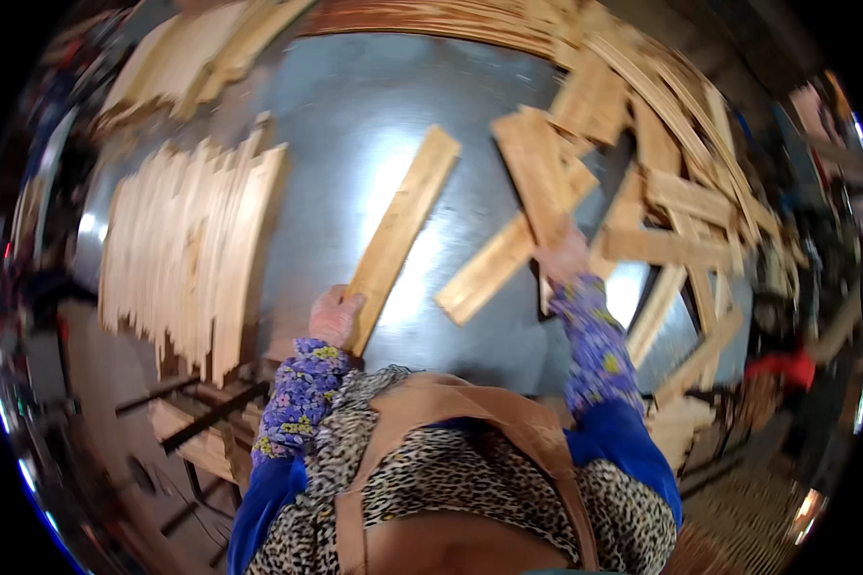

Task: The person repeatedly picks up thin wooden planks from a scattered pile on a metal table and places them into a neat, aligned stack. The person handles the planks one by one or in small groups, continuously building the stack throughout the clip.

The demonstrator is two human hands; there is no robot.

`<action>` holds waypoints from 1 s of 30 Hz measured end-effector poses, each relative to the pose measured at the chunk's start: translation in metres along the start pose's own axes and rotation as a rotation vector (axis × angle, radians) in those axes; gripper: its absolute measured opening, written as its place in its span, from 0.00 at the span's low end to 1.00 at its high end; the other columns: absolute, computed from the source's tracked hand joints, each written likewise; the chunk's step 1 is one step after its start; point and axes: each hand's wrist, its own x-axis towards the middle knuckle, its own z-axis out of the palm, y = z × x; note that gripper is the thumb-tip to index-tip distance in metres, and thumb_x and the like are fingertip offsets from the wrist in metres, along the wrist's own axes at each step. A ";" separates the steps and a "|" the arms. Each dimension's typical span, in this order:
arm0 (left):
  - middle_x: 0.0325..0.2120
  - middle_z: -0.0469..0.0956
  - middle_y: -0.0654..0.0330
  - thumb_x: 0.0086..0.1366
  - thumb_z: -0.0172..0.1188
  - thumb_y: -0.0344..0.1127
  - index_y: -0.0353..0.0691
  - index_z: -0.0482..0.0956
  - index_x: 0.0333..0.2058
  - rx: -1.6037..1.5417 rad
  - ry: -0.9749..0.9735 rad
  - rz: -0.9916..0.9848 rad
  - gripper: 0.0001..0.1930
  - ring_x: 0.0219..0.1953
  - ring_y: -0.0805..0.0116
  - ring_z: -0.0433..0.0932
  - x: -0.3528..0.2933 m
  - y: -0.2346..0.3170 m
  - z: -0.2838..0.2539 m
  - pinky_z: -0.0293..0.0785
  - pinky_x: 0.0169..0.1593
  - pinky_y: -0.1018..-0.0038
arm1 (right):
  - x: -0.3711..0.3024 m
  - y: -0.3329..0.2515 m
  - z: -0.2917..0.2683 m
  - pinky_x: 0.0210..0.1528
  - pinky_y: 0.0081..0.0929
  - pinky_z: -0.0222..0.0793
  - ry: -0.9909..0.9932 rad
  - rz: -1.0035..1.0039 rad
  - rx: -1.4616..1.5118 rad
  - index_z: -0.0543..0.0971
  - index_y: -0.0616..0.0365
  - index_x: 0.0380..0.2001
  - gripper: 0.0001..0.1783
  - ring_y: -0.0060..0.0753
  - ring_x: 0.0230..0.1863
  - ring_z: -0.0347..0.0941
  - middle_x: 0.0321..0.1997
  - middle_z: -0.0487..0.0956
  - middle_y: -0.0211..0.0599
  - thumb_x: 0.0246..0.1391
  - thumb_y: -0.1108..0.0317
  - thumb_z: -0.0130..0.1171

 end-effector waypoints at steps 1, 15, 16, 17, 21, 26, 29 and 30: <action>0.45 0.89 0.42 0.68 0.66 0.49 0.28 0.84 0.54 0.073 0.045 0.049 0.28 0.52 0.48 0.86 -0.010 0.000 -0.019 0.78 0.58 0.58 | -0.012 -0.010 -0.004 0.58 0.51 0.81 -0.159 -0.015 0.414 0.60 0.61 0.77 0.53 0.58 0.58 0.81 0.63 0.78 0.61 0.49 0.65 0.73; 0.52 0.84 0.33 0.75 0.45 0.66 0.32 0.82 0.58 0.359 0.460 -0.023 0.39 0.57 0.37 0.82 0.053 -0.181 -0.466 0.74 0.65 0.50 | -0.179 -0.375 0.201 0.64 0.43 0.80 -1.082 0.108 1.200 0.52 0.76 0.78 0.59 0.51 0.63 0.78 0.64 0.75 0.62 0.56 0.62 0.76; 0.54 0.82 0.34 0.75 0.47 0.66 0.33 0.81 0.60 0.403 0.499 -0.122 0.39 0.60 0.38 0.80 0.058 -0.198 -0.489 0.73 0.67 0.51 | -0.194 -0.394 0.223 0.69 0.42 0.77 -1.051 -0.004 1.062 0.49 0.77 0.79 0.62 0.54 0.67 0.75 0.70 0.72 0.66 0.56 0.59 0.77; 0.57 0.81 0.35 0.74 0.50 0.66 0.34 0.80 0.63 0.462 0.518 -0.293 0.39 0.63 0.40 0.79 0.060 -0.208 -0.503 0.71 0.69 0.52 | -0.204 -0.404 0.237 0.71 0.40 0.73 -1.028 -0.031 1.043 0.49 0.78 0.79 0.63 0.55 0.68 0.75 0.72 0.71 0.66 0.55 0.57 0.78; 0.67 0.75 0.42 0.73 0.61 0.56 0.41 0.74 0.70 0.699 0.815 -0.104 0.34 0.70 0.42 0.71 0.049 -0.249 -0.506 0.68 0.71 0.50 | -0.223 -0.401 0.242 0.75 0.38 0.70 -1.063 0.067 1.239 0.66 0.75 0.71 0.43 0.52 0.66 0.77 0.65 0.79 0.57 0.60 0.62 0.71; 0.65 0.75 0.39 0.69 0.68 0.48 0.33 0.73 0.68 0.519 0.711 0.211 0.35 0.67 0.38 0.73 -0.014 -0.287 -0.411 0.69 0.70 0.50 | -0.210 -0.362 0.201 0.67 0.42 0.77 -0.796 0.310 1.589 0.74 0.70 0.64 0.29 0.47 0.60 0.81 0.58 0.83 0.50 0.63 0.67 0.65; 0.62 0.77 0.38 0.68 0.69 0.50 0.30 0.74 0.66 0.599 0.825 -0.070 0.36 0.65 0.36 0.75 -0.044 -0.303 -0.374 0.70 0.69 0.49 | -0.180 -0.331 0.177 0.61 0.43 0.81 -0.565 0.373 1.434 0.77 0.70 0.60 0.26 0.47 0.54 0.83 0.52 0.85 0.47 0.63 0.65 0.66; 0.62 0.78 0.38 0.67 0.69 0.50 0.29 0.74 0.66 0.592 0.856 0.004 0.37 0.64 0.35 0.75 -0.049 -0.306 -0.369 0.71 0.68 0.49 | -0.164 -0.317 0.170 0.59 0.43 0.82 -0.511 0.433 1.270 0.78 0.70 0.58 0.26 0.46 0.52 0.84 0.50 0.86 0.46 0.62 0.63 0.66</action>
